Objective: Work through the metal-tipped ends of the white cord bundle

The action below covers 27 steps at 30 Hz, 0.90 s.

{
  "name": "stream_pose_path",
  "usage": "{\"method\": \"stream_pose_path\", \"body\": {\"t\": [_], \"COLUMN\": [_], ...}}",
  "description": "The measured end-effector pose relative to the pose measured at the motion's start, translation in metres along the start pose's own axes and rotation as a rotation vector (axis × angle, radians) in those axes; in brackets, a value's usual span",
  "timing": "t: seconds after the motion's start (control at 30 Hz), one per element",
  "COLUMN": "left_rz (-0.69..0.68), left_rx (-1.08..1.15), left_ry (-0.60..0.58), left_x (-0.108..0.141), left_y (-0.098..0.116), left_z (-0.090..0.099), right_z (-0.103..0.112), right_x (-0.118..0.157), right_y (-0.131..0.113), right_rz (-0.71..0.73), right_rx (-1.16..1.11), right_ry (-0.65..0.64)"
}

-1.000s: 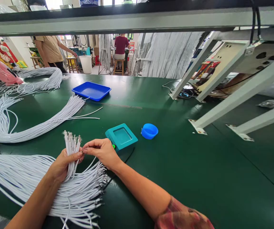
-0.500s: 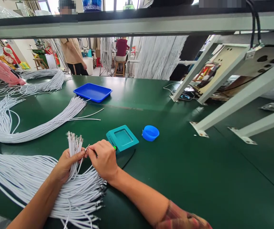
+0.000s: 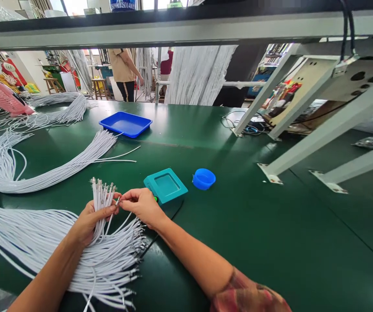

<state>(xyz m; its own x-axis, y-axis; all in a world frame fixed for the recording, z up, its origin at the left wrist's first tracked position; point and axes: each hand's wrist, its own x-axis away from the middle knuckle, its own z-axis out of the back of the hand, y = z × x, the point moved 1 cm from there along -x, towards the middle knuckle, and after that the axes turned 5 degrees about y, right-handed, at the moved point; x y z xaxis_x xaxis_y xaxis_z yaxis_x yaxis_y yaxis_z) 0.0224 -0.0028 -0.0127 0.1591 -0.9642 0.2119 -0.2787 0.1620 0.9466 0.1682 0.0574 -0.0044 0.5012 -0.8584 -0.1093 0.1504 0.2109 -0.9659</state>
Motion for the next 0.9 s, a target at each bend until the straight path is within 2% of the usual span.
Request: {"method": "stream_pose_path", "body": {"t": [0.07, 0.13, 0.17, 0.3, 0.37, 0.47, 0.73, 0.9], "left_rz": [0.018, 0.047, 0.069, 0.15, 0.167, 0.188, 0.209, 0.233], "left_rx": [0.0, 0.001, -0.001, -0.01, -0.012, -0.017, -0.043, -0.077], "left_ry": [0.008, 0.023, 0.033, 0.063, 0.06, 0.058, 0.088, 0.076], "left_x": [-0.001, -0.003, -0.004, -0.01, -0.012, -0.013, -0.02, -0.024], "left_y": [0.0, -0.001, -0.002, -0.006, -0.007, -0.008, -0.015, -0.017], "left_z": [-0.001, -0.001, -0.001, -0.001, -0.001, -0.001, 0.0, 0.0], "right_z": [0.0, 0.004, 0.007, 0.019, 0.02, 0.018, 0.016, 0.017], "right_x": [0.001, 0.0, -0.001, -0.005, -0.006, -0.008, -0.01, -0.009], "right_y": [0.0, -0.001, -0.001, 0.003, 0.007, 0.01, 0.008, 0.01], "right_rz": [0.253, 0.477, 0.534, 0.512, 0.492, 0.487, 0.525, 0.525], "right_rx": [0.227, 0.483, 0.604, 1.034, 1.148, 1.183, 1.106, 1.083], "right_ry": [0.094, 0.109, 0.096, -0.065, -0.168, -0.204, -0.108, -0.114]}}
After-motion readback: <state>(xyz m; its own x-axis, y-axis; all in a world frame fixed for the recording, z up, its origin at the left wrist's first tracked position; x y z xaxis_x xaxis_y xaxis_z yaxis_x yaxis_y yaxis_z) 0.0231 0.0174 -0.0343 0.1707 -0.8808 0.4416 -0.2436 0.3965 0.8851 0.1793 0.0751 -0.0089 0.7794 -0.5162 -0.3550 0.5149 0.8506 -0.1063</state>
